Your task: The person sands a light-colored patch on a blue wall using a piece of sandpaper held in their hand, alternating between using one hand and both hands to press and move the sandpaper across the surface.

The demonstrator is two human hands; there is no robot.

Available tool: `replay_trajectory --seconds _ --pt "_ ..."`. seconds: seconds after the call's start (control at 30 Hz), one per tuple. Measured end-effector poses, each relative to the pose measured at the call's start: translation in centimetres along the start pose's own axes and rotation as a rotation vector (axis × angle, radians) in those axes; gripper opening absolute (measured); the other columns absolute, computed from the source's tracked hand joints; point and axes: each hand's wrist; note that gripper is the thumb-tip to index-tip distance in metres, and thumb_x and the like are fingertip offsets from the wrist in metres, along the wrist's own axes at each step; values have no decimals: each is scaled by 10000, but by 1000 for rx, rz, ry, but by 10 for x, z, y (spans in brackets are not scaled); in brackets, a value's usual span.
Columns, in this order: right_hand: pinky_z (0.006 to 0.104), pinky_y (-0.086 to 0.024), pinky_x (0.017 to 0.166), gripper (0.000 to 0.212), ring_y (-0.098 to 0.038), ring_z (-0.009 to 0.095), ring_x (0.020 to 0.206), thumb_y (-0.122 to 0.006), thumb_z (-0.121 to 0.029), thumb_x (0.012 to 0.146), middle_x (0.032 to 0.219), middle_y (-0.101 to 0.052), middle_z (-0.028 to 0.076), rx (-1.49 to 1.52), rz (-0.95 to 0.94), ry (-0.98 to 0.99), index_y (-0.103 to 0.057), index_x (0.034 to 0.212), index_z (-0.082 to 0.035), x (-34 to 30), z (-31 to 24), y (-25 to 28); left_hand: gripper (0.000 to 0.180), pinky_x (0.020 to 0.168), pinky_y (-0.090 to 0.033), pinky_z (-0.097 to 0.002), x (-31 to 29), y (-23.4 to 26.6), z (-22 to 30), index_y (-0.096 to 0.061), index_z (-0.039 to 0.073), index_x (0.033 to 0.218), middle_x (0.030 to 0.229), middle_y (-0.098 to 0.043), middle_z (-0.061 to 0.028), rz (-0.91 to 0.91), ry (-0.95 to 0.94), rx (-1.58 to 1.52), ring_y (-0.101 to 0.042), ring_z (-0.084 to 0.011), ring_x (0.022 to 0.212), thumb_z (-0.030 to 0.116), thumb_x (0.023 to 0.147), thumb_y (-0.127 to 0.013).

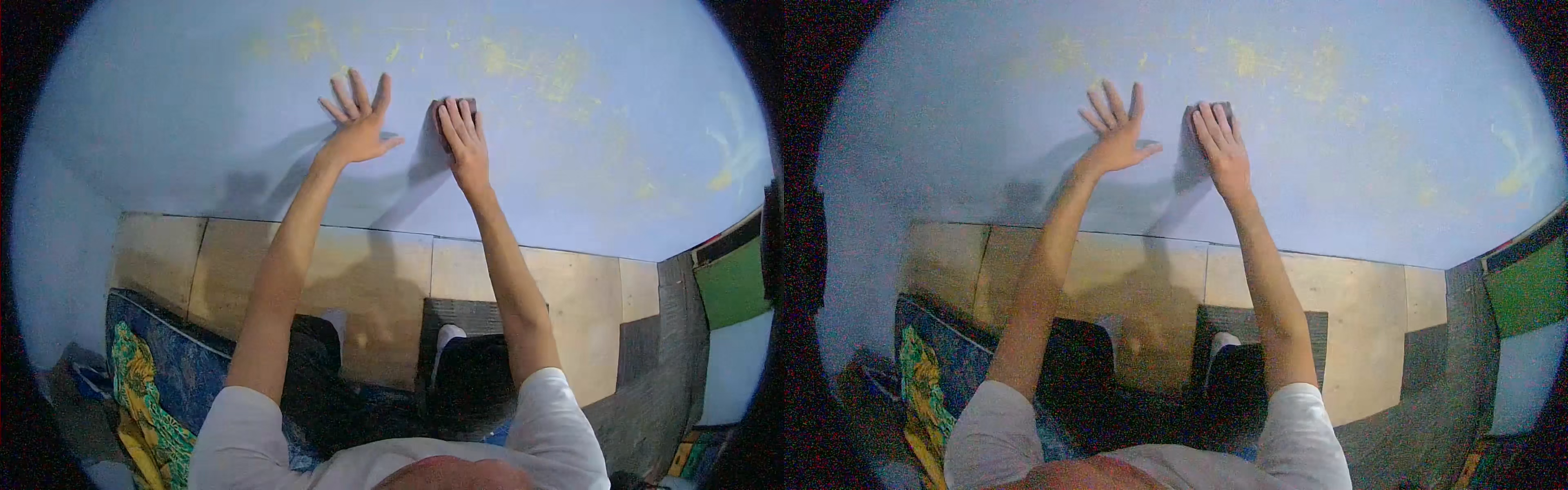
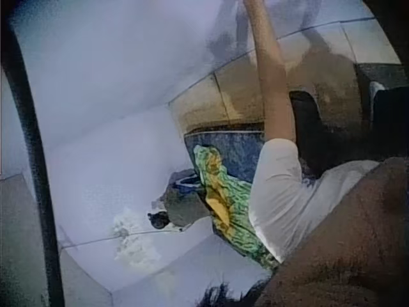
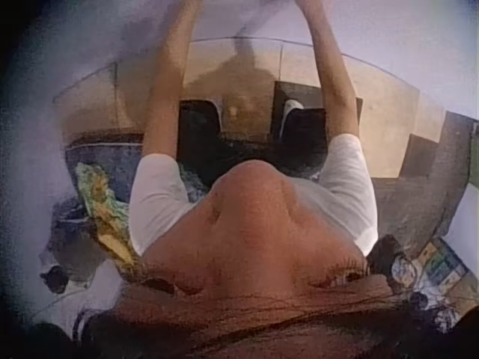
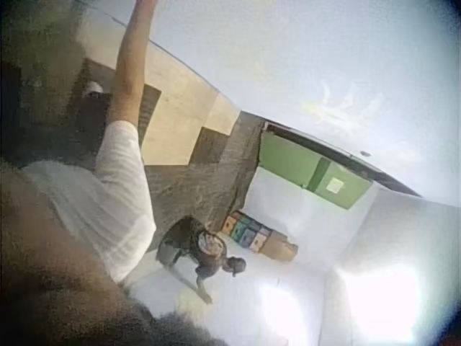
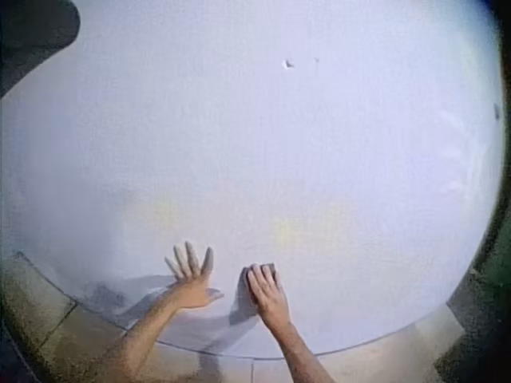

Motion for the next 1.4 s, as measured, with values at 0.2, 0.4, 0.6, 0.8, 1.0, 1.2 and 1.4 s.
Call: replay_trajectory --seconds 0.2,0.4,0.6,0.8,1.0,1.2,1.4 --pt "535 -303 1200 693 -360 327 1467 -542 -7 864 1601 -372 82 -51 -74 -22 -384 1530 -121 -59 16 -27 1333 869 107 -895 5 1 2 190 108 1578 1446 337 -483 22 -14 -2 336 -737 1260 598 794 -770" --pt "528 -296 1191 693 -354 331 1466 -526 14 861 1609 -353 90 -52 -159 -42 -376 1528 -99 -75 13 -25 1309 876 121 -887 3 -1 7 181 133 1585 1459 333 -470 41 -30 1 337 -729 1269 572 803 -772" --pt "519 -296 1193 634 -358 317 1467 -505 -36 894 1607 -362 80 -28 -82 64 -403 1516 -104 -14 2 -5 1264 891 114 -886 -6 -11 -7 150 165 1599 1492 297 -456 90 -25 -40 310 -728 1291 549 816 -766" --pt "507 -323 1187 639 -386 311 1452 -526 -42 892 1592 -388 81 -58 -121 40 -404 1516 -101 -73 30 -29 1267 893 112 -886 5 -1 4 149 152 1598 1490 285 -466 55 -20 -39 303 -734 1289 550 816 -766" --pt "505 -322 1193 648 -393 322 1445 -561 -38 867 1583 -402 76 19 -75 43 -438 1499 -117 -40 20 -13 1286 881 120 -886 3 -7 2 163 135 1592 1472 313 -469 61 -33 -8 324 -731 1276 567 812 -764" --pt "523 -312 1186 623 -371 345 1459 -537 -71 901 1590 -398 58 -16 36 69 -432 1509 -153 21 -3 4 1365 866 132 -885 -12 -11 -21 191 120 1581 1451 346 -470 122 -54 4 353 -724 1261 660 767 -763" --pt "525 -331 1177 622 -374 364 1455 -542 -57 892 1578 -418 77 -124 -21 -91 -443 1500 -140 -69 34 -35 1394 893 126 -880 7 -6 2 201 135 1580 1445 385 -445 -4 9 -14 378 -695 1268 639 736 -788"
Point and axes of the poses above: each hand's wrist, its own x-axis towards the middle knuckle, its own y-axis out of the back of the hand, z = x × y
